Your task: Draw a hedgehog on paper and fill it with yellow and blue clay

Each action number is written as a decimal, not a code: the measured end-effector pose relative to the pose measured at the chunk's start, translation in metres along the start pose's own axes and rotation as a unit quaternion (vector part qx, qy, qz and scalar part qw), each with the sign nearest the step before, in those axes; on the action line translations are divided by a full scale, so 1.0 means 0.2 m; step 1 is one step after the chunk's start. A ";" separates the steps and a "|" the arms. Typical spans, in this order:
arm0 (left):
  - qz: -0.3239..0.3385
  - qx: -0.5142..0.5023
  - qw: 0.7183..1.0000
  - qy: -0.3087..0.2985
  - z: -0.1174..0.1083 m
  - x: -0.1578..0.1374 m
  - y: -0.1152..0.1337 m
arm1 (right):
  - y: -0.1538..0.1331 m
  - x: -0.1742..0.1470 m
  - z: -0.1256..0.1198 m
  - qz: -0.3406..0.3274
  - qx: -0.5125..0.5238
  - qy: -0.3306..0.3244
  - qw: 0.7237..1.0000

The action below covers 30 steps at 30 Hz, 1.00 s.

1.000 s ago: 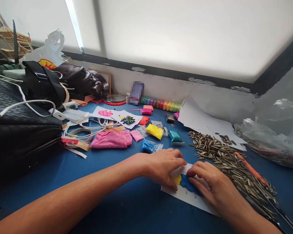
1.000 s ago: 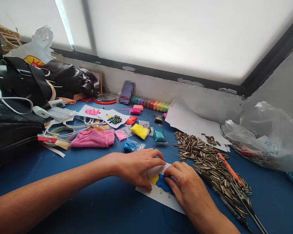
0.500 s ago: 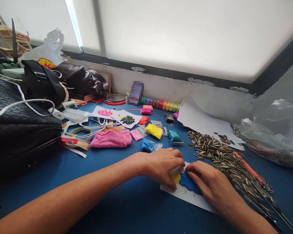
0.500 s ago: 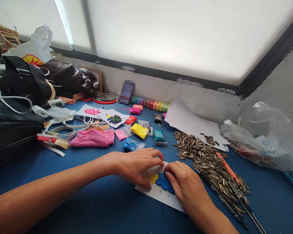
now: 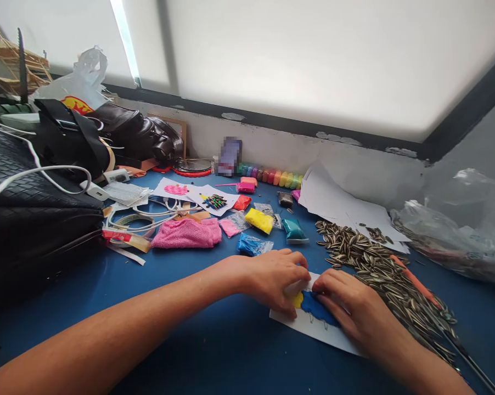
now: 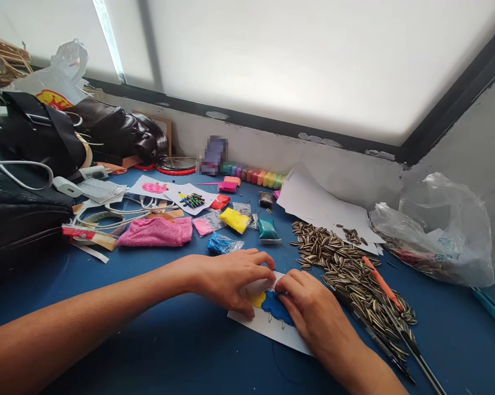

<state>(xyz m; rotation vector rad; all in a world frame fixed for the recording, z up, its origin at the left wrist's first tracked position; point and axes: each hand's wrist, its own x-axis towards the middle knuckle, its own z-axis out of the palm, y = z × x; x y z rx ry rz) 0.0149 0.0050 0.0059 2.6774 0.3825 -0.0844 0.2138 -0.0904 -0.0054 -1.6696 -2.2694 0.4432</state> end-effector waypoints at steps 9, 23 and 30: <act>-0.002 0.009 1.000 -0.005 -0.01 0.00 0.01 | 0.00 0.01 0.03 0.074 0.029 0.065 0.995; 0.011 -0.002 1.000 0.006 0.01 0.00 -0.01 | -0.03 0.02 -0.01 0.128 0.145 0.135 0.972; 0.021 -0.003 1.000 0.006 0.01 0.00 -0.02 | -0.02 0.01 -0.05 0.162 0.232 0.192 0.940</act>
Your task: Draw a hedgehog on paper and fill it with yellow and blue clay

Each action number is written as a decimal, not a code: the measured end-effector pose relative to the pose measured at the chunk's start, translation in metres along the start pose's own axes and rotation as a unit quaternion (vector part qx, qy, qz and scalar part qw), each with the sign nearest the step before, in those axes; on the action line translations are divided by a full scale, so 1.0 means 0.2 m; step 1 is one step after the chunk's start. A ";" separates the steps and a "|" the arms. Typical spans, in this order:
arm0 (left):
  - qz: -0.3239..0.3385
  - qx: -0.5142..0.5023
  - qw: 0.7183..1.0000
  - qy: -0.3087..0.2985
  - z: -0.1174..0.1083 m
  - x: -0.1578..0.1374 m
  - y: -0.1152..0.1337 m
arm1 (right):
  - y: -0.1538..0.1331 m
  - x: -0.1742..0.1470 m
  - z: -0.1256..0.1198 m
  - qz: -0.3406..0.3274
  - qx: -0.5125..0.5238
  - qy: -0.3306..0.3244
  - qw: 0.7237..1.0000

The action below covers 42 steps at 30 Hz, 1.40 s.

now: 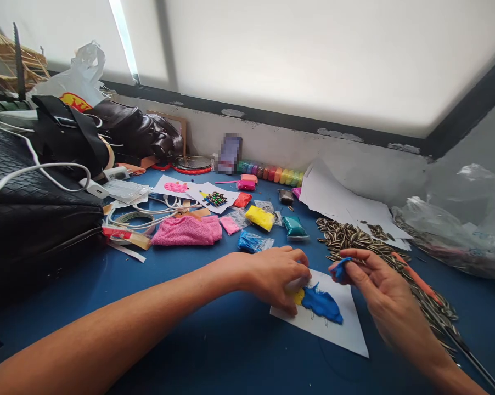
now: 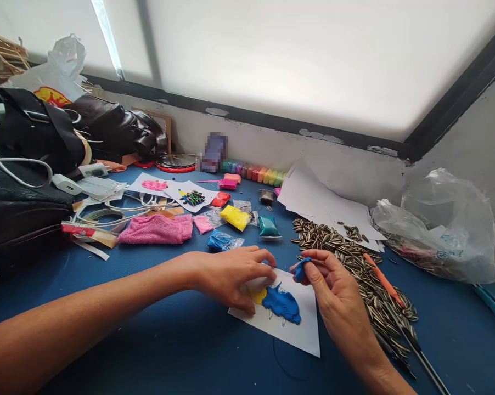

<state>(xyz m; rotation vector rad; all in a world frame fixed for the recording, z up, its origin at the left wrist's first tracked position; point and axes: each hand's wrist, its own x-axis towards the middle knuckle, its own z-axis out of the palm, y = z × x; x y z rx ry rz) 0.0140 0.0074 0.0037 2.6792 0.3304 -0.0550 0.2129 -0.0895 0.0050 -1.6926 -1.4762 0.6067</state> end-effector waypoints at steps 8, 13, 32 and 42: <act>-0.008 -0.016 1.000 0.002 0.00 -0.01 0.00 | -0.03 -0.03 -0.03 0.021 0.020 -0.096 0.995; -0.014 -0.023 1.000 0.003 0.00 -0.01 0.00 | -0.05 -0.06 -0.07 0.019 -0.069 -0.131 0.989; -0.026 -0.049 0.998 0.007 0.00 -0.02 0.01 | 0.07 -0.07 -0.01 -0.244 -0.272 -0.099 0.926; -0.012 -0.016 1.000 0.005 0.00 -0.02 0.00 | 0.07 -0.12 -0.01 -0.311 -0.341 -0.085 0.883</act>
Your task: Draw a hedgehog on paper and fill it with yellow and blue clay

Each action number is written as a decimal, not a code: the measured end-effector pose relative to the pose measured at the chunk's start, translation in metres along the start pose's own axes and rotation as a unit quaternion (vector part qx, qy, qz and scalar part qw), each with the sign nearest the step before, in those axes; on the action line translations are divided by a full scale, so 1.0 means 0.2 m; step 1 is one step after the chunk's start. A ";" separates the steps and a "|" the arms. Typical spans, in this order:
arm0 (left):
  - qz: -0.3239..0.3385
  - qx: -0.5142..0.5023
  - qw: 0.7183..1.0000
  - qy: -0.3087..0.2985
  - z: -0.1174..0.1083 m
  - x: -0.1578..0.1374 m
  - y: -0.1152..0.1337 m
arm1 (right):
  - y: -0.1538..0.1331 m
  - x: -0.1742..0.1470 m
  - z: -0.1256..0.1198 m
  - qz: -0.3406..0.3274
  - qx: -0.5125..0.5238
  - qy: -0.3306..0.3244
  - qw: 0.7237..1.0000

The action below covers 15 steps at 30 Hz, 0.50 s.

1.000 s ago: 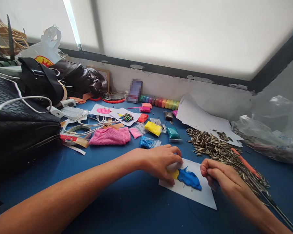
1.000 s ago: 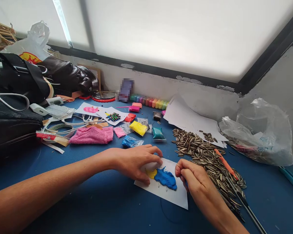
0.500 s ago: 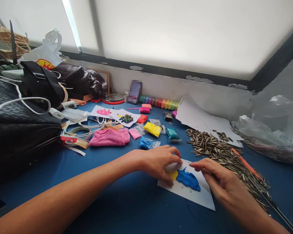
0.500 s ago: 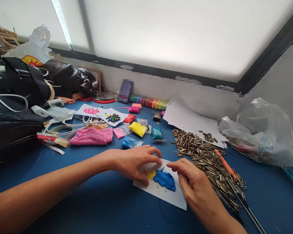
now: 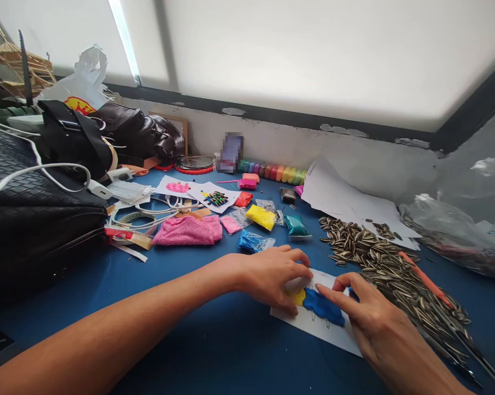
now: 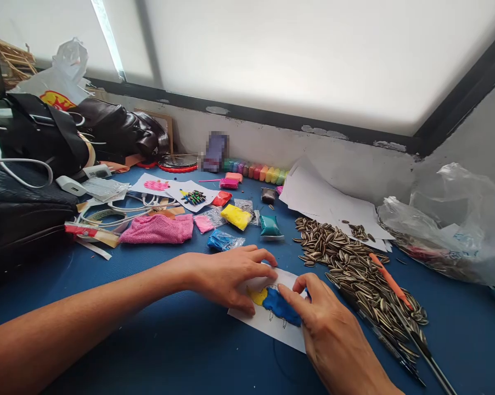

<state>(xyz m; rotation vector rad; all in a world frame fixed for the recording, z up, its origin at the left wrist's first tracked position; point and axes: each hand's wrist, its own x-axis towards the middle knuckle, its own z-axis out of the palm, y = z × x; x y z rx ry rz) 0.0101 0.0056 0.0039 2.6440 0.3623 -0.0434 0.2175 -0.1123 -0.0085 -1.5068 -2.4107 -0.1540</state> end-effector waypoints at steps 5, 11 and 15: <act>0.011 0.006 1.000 0.009 0.01 0.00 -0.01 | -0.01 -0.04 -0.02 -0.038 -0.030 -0.003 0.999; 0.011 0.010 1.000 0.010 0.01 0.00 -0.02 | 0.02 -0.10 0.03 -0.061 -0.086 -0.029 0.994; 0.009 0.008 1.000 0.009 0.01 0.00 -0.01 | 0.00 -0.09 0.05 -0.073 -0.131 0.016 0.989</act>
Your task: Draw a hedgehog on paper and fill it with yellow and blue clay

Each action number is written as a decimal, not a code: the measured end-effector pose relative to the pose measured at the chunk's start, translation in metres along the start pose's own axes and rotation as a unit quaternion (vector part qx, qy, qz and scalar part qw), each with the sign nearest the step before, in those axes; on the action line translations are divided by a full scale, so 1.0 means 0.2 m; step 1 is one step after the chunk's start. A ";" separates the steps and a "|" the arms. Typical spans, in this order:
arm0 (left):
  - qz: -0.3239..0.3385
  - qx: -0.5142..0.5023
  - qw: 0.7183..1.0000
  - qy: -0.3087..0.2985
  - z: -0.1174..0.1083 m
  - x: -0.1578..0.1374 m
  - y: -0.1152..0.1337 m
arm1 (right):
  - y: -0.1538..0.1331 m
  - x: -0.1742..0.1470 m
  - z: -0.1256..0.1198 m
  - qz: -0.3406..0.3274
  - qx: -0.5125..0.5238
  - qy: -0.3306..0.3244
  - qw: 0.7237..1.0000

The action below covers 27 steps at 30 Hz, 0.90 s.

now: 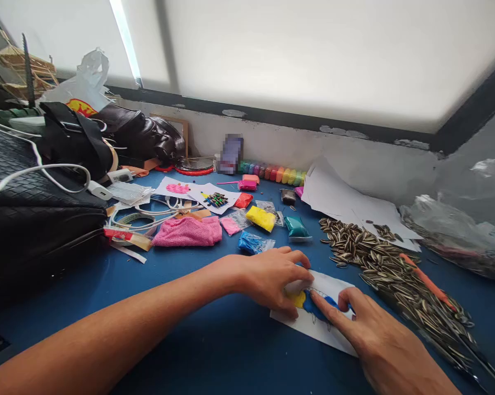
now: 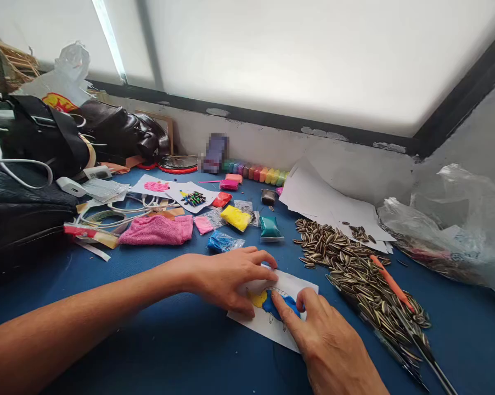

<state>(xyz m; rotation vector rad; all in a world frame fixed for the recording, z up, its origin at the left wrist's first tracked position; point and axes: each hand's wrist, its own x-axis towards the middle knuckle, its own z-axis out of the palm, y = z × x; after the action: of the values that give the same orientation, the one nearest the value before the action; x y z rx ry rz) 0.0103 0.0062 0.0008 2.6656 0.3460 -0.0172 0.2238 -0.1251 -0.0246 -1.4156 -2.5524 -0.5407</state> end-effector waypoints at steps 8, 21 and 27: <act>-0.014 0.007 1.000 -0.018 -0.02 0.01 0.02 | 0.00 0.04 0.00 -0.013 -0.017 0.025 0.999; 0.002 0.004 1.000 -0.005 0.00 0.01 0.00 | 0.02 0.00 -0.03 0.084 0.052 -0.032 0.995; 0.005 0.016 1.000 -0.005 0.00 0.01 0.00 | 0.00 0.00 -0.01 0.097 0.094 -0.071 0.988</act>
<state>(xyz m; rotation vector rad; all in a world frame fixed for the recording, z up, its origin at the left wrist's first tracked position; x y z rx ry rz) 0.0119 0.0067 0.0009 2.6971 0.3320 -0.0323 0.2230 -0.1260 -0.0232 -1.6597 -2.4533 -0.1696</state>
